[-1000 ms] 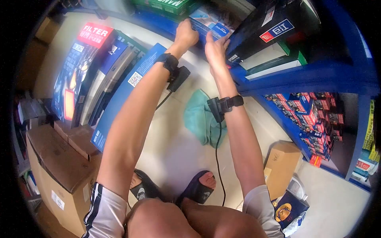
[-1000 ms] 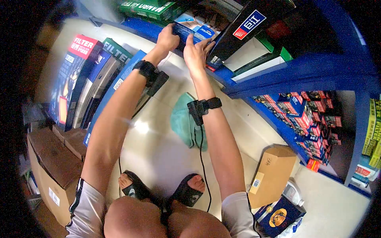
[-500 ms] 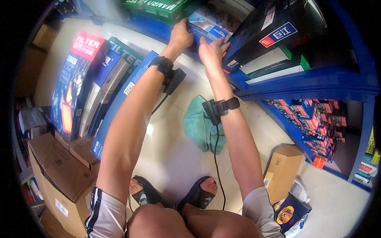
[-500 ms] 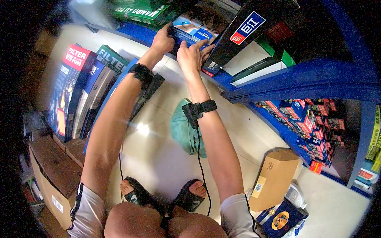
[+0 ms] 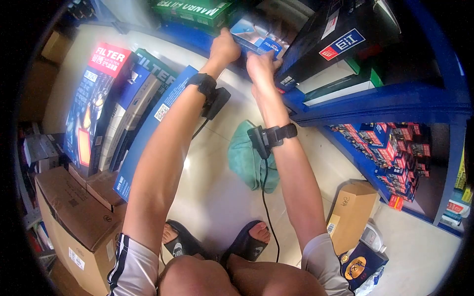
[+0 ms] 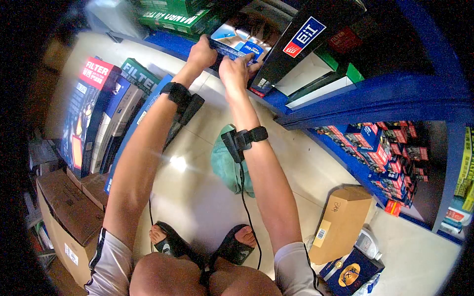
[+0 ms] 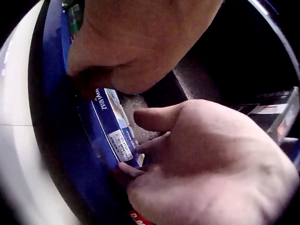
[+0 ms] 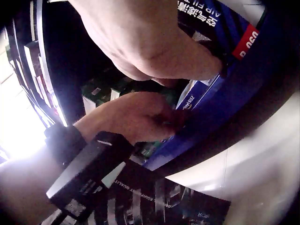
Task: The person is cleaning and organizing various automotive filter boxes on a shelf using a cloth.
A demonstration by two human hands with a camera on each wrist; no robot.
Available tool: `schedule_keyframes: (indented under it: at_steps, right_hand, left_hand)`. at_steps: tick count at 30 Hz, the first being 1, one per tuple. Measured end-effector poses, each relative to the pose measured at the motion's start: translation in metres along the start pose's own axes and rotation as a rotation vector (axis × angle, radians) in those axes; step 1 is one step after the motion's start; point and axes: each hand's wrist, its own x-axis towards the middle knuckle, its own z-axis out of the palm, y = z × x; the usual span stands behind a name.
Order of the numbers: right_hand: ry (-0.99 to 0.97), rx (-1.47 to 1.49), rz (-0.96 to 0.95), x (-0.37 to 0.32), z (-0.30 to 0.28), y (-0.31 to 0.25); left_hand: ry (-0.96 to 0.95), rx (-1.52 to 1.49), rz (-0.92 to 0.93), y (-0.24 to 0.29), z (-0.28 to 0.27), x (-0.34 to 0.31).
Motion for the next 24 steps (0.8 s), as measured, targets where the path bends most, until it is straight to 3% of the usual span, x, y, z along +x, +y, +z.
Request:
schedule_keyframes:
  at_steps: [5, 7, 14, 16, 19, 24]
  right_hand:
    - [-0.061, 0.114, 0.079, -0.023, 0.0, -0.016]
    - [-0.088, 0.114, 0.056, -0.025, 0.005, -0.007]
    - [-0.121, 0.253, -0.044, -0.054, -0.01, -0.019]
    - [-0.102, 0.214, -0.015, -0.068, -0.014, -0.028]
    - [0.017, 0.092, -0.064, -0.088, -0.016, -0.028]
    - [0.051, -0.098, 0.002, -0.126, -0.028, -0.026]
  left_hand:
    - [-0.04, 0.122, -0.128, 0.015, -0.015, -0.009]
    - [-0.074, 0.429, -0.077, 0.008, -0.01, 0.001]
    - [0.058, 0.095, -0.044, -0.003, -0.03, -0.023]
    - [0.22, 0.118, 0.069, -0.003, -0.035, -0.033]
    - [0.203, 0.226, 0.146, -0.004, -0.05, -0.052]
    - [0.143, 0.431, 0.297, -0.002, -0.071, -0.101]
